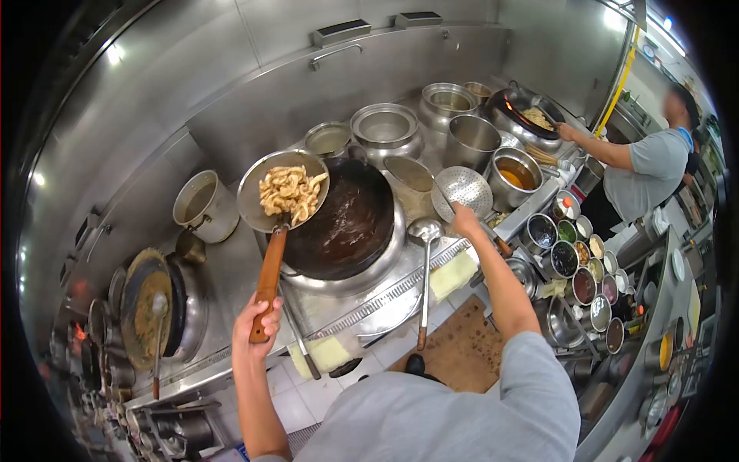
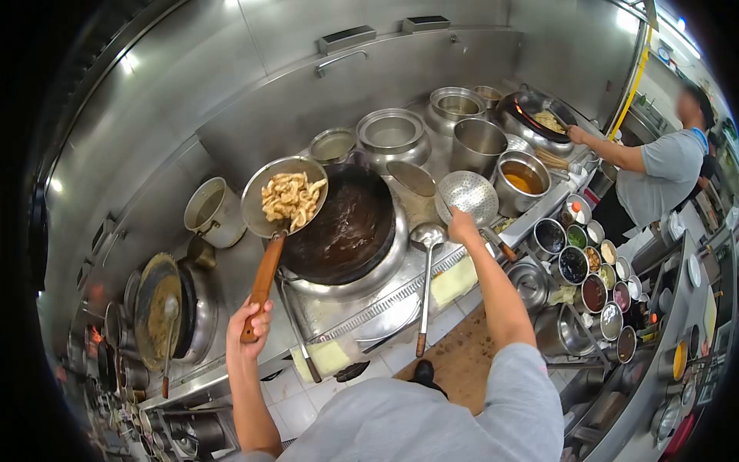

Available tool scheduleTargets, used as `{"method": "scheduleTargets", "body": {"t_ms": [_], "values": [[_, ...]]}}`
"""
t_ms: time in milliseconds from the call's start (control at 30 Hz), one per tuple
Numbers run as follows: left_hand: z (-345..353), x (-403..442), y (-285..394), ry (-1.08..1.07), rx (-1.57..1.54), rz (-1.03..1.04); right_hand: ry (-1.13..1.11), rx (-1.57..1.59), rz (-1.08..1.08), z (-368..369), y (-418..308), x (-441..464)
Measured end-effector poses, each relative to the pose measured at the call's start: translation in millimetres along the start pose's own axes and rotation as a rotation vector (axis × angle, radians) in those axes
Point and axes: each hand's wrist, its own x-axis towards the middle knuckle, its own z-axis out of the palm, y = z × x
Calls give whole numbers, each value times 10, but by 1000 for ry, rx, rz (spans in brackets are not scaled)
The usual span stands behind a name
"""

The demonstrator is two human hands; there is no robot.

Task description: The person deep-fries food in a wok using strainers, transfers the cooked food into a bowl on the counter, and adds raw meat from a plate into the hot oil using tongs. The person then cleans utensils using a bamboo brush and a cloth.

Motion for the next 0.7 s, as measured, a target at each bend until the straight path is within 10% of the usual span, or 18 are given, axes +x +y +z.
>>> {"method": "scheduleTargets", "body": {"t_ms": [100,200,367,433,567,633,700], "values": [[23,-33,-183,28,-17,5,225,280,26,-16,435,188],[14,-45,-352,77,2,0,177,1375,488,-474,313,383],[181,-147,-523,140,-72,4,-244,1755,226,-440,1324,1656],[201,-151,-594,135,-60,8,252,1922,581,-798,929,1339],[145,-161,-667,110,-63,-13,500,1548,50,211,1059,432],[84,-197,-693,128,-51,-1,581,867,220,776,746,-776],[84,-204,-679,91,-46,-12,337,1168,571,1902,804,-1679]]}}
